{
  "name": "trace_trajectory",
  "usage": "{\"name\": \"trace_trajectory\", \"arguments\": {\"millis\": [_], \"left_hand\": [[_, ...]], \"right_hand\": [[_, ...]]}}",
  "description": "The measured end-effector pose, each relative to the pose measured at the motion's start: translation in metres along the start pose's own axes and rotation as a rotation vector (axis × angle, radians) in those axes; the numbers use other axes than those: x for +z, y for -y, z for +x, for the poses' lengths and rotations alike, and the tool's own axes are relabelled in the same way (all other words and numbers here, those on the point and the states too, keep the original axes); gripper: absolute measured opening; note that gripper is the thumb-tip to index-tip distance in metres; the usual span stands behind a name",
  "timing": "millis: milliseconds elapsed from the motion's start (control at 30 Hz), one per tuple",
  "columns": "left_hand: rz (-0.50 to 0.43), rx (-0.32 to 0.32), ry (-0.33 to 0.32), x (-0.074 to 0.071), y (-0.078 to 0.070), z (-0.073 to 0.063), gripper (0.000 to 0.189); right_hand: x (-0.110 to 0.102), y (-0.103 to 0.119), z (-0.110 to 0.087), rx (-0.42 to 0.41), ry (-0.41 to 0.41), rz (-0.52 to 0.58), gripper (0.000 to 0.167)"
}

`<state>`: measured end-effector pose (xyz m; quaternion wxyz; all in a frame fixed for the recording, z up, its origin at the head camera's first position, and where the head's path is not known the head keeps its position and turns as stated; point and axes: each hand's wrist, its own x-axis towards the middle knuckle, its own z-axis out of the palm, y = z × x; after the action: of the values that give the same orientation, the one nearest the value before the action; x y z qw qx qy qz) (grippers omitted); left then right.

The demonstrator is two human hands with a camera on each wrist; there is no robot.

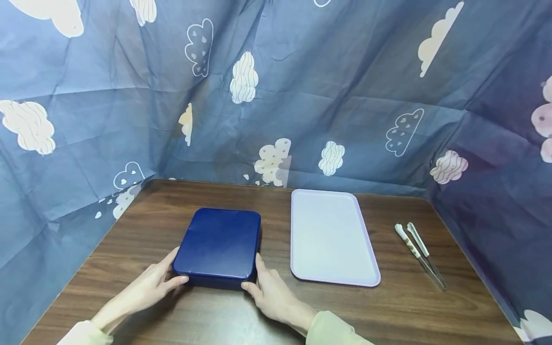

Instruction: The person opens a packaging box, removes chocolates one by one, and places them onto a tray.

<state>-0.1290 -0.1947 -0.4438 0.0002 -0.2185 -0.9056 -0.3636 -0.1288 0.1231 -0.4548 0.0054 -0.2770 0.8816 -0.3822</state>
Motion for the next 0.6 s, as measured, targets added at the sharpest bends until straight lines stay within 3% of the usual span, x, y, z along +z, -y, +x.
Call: {"name": "trace_trajectory", "arguments": {"millis": [400, 600], "left_hand": [[-0.068, 0.011, -0.023, 0.0010, 0.0018, -0.0004, 0.071], [-0.133, -0.042, -0.036, 0.0047, 0.0010, 0.0014, 0.072]], "right_hand": [[0.0062, -0.0029, -0.0028, -0.058, -0.023, 0.132, 0.071], [0.0055, -0.0086, -0.0042, -0.098, -0.016, 0.157, 0.071]]}}
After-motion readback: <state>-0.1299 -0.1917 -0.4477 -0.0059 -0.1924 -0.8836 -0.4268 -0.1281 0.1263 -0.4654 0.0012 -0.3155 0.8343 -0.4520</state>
